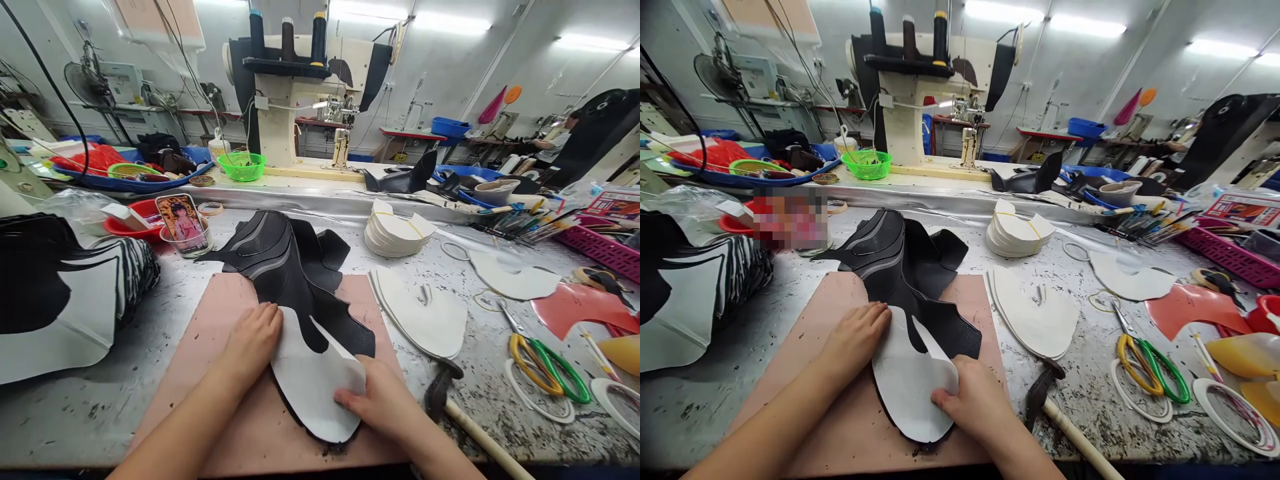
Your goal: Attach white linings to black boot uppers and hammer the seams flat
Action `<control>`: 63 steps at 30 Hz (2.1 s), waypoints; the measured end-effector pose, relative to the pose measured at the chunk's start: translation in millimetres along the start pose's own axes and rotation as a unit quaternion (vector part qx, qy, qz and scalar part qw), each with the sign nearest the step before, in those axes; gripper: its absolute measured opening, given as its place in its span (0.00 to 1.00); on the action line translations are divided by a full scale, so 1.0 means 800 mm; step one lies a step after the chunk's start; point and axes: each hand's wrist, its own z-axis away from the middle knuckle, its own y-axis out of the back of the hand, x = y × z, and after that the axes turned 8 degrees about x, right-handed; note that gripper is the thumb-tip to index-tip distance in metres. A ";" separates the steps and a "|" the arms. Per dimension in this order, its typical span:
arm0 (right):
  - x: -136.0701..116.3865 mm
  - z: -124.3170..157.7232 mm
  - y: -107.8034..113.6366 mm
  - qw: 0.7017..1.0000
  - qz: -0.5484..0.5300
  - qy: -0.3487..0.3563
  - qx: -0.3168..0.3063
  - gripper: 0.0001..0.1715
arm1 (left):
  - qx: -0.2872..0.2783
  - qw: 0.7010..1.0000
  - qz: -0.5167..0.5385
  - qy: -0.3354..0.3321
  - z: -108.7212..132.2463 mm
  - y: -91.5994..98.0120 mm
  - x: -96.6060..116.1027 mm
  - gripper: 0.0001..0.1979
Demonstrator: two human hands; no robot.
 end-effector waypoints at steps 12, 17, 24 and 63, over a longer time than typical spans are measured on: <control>0.029 -0.030 0.037 0.992 -0.120 0.023 0.020 0.06 | 0.080 0.931 -0.049 -0.353 0.093 0.001 0.065 0.34; 0.035 -0.053 0.051 0.997 -0.041 0.002 0.060 0.07 | 0.112 0.909 -0.068 -0.395 0.076 -0.002 0.065 0.20; 0.036 -0.055 0.046 0.996 -0.016 0.026 0.078 0.07 | 0.029 0.927 -0.019 -0.373 0.043 0.002 0.097 0.19; 0.045 -0.016 0.009 0.971 0.149 0.175 0.068 0.44 | 0.147 0.933 -0.039 -0.327 0.017 -0.037 0.089 0.35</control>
